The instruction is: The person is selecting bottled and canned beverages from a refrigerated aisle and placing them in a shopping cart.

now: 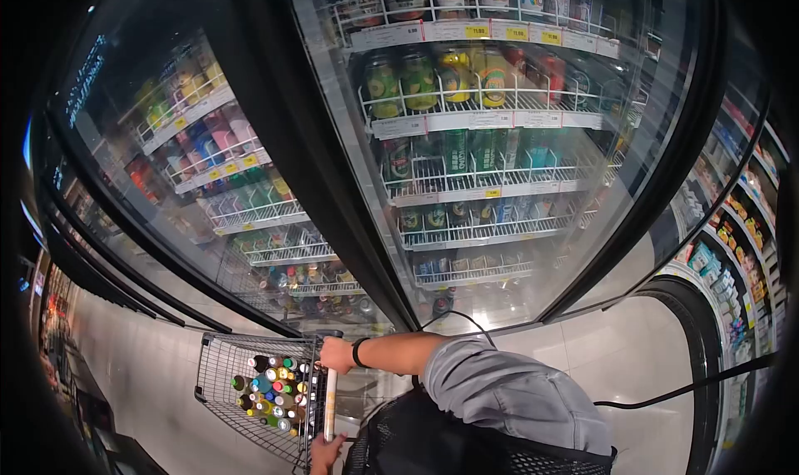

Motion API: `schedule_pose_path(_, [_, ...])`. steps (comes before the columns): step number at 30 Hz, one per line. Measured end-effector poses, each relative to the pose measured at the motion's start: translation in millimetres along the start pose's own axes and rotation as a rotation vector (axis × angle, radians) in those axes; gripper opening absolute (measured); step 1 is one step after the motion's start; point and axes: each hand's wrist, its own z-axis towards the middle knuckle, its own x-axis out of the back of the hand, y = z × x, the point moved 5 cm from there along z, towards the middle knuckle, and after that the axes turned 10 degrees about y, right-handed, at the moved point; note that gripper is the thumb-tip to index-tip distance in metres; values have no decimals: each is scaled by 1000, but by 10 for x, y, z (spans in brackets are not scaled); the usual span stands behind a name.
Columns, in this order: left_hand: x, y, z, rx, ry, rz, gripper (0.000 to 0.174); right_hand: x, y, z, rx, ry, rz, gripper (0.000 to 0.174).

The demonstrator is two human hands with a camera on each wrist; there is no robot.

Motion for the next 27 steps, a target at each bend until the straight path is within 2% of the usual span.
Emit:
schedule_pose_path(1, [5,283,178,9,-14,-122,44,-41,66,53,-22,25,-6,11])
schedule_pose_path(2, [-4,716,305,-71,-78,-101,45,-3,87,44,-33,-16,-23,18])
schedule_pose_path(3, [-23,1057,418,-150,-144,-80,47,-95,81,36,-53,-15,-16,18])
schedule_pose_path(5, [-179,1246,1046,-300,-304,-158,45,-202,81,1,-155,308,67,28])
schedule_pose_path(6, [-178,1432,1162,-299,-334,-203,43,-150,107,-71,-179,334,206,35])
schedule_pose_path(7, [-218,1646,1276,-302,-371,-252,42,-72,157,-194,-214,330,200,35])
schedule_pose_path(9, [-393,1452,1822,-426,-429,-270,37,342,236,-522,-270,766,289,33])
schedule_pose_path(11, [-448,1352,1889,-308,-515,-181,32,903,360,-876,-528,854,368,31])
schedule_pose_path(12, [-401,1601,1587,-415,-392,-102,26,1157,432,-1153,-701,875,354,33])
schedule_pose_path(13, [-529,1464,1720,-457,-357,-45,26,1352,562,-1420,-858,905,322,36])
schedule_pose_path(15, [-658,1295,1798,-257,-484,-274,23,1475,627,-1947,-1178,1124,160,39])
schedule_pose_path(17, [-731,1353,1876,-325,-498,-296,21,1653,733,-2288,-1476,1122,124,38])
schedule_pose_path(18, [-756,1378,1852,-378,-488,-337,20,1721,773,-2289,-1483,1117,111,38])
schedule_pose_path(20, [-740,1554,1750,-368,-487,-322,19,1906,824,-2070,-1263,1084,-168,43])
schedule_pose_path(21, [-705,1568,1717,-355,-472,-304,18,1948,864,-1972,-1255,1084,-175,43])
schedule_pose_path(23, [-712,1619,1761,-473,-439,-358,19,1855,1003,-1809,-1475,797,47,50])
schedule_pose_path(24, [-652,1729,1726,-567,-395,-373,22,1855,1063,-1791,-1464,813,31,52])
schedule_pose_path(25, [-584,1772,1675,-628,-324,-266,26,1862,1099,-1795,-1454,829,16,54])
schedule_pose_path(27, [-623,1760,1770,-633,-238,-222,38,1858,1058,-1821,-1433,816,-8,48])
